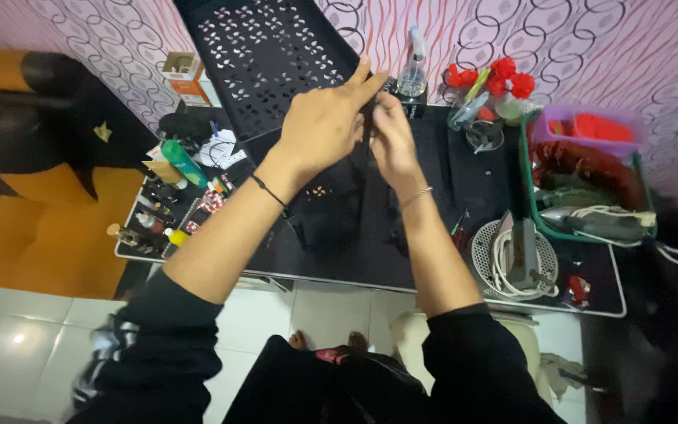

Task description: The person assembles a black plastic storage rack by inserting four vertical legs into a perforated tray. They then lift the assembled unit and place it on the floor.

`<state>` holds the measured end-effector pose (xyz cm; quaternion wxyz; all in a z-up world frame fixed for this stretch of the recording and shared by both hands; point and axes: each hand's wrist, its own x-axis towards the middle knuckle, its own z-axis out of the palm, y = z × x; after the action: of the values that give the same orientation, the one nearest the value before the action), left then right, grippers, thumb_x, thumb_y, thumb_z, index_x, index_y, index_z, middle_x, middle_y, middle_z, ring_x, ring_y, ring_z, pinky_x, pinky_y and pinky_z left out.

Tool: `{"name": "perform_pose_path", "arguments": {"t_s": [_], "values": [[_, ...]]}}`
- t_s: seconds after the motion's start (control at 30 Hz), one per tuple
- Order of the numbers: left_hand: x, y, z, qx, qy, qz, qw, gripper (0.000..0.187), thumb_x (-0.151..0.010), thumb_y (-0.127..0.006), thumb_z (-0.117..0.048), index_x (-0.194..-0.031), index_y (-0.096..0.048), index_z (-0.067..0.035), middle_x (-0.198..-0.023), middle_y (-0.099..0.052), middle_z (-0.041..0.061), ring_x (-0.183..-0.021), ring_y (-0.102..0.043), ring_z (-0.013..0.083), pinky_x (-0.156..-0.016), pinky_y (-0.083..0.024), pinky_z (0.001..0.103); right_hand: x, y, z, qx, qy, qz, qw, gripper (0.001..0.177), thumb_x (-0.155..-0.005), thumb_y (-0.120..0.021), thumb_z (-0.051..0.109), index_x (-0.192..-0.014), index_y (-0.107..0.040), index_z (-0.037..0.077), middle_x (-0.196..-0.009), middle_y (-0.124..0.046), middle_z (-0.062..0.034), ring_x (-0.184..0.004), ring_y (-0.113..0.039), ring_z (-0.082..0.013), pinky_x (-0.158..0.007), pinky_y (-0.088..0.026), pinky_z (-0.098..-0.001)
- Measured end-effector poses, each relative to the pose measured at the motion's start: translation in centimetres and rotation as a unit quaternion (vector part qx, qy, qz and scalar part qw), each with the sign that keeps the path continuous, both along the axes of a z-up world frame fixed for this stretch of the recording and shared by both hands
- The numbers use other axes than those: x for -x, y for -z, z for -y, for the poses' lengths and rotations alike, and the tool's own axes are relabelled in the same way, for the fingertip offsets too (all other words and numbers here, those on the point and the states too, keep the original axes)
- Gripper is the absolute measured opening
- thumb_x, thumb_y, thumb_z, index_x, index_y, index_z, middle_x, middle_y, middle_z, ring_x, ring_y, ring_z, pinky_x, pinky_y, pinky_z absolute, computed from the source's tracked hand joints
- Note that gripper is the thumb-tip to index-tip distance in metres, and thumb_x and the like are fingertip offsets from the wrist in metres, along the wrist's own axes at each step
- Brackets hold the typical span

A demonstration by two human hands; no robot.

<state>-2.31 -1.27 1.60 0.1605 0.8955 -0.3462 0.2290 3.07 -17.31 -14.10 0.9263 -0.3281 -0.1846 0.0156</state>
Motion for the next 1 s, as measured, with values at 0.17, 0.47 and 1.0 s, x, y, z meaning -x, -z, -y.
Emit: {"name": "perform_pose_path", "arguments": {"t_s": [0.17,0.47,1.0], "values": [[1.4,0.1,-0.1,0.042,0.001,0.070,0.997,0.049,-0.090,-0.075,-0.027,-0.134,-0.064,-0.009,-0.138,-0.063,0.014,-0.082,-0.073,0.0298,-0.070,-0.056,0.041,0.6,2.3,-1.0,-0.014,0.034,0.044,0.998,0.026,-0.108,-0.057,0.002,-0.134,-0.054,0.001,-0.112,-0.065,-0.0099,-0.103,-0.063,-0.0177,-0.093,-0.050,-0.0305],[3.1,0.7,-3.4,0.086,-0.078,0.149,0.982,0.027,-0.094,-0.083,-0.041,-0.090,-0.076,-0.015,-0.097,-0.073,0.001,-0.103,-0.063,0.0296,-0.097,-0.040,0.050,5.6,4.0,-6.0,-0.012,0.141,-0.017,0.990,0.020,-0.104,-0.059,0.002,-0.123,-0.062,-0.003,-0.106,-0.066,-0.0077,-0.099,-0.063,-0.0157,-0.096,-0.051,-0.0323],[3.1,2.7,-9.4,0.245,-0.032,0.022,0.969,0.043,-0.081,-0.086,-0.020,-0.122,-0.073,-0.019,-0.101,-0.059,0.005,-0.129,-0.053,0.0263,-0.121,0.007,0.064,3.8,5.3,-0.8,0.241,0.377,0.087,0.890,0.008,-0.100,-0.062,0.001,-0.107,-0.065,0.003,-0.118,-0.062,-0.0078,-0.109,-0.059,-0.0170,-0.097,-0.049,-0.0306]]}}
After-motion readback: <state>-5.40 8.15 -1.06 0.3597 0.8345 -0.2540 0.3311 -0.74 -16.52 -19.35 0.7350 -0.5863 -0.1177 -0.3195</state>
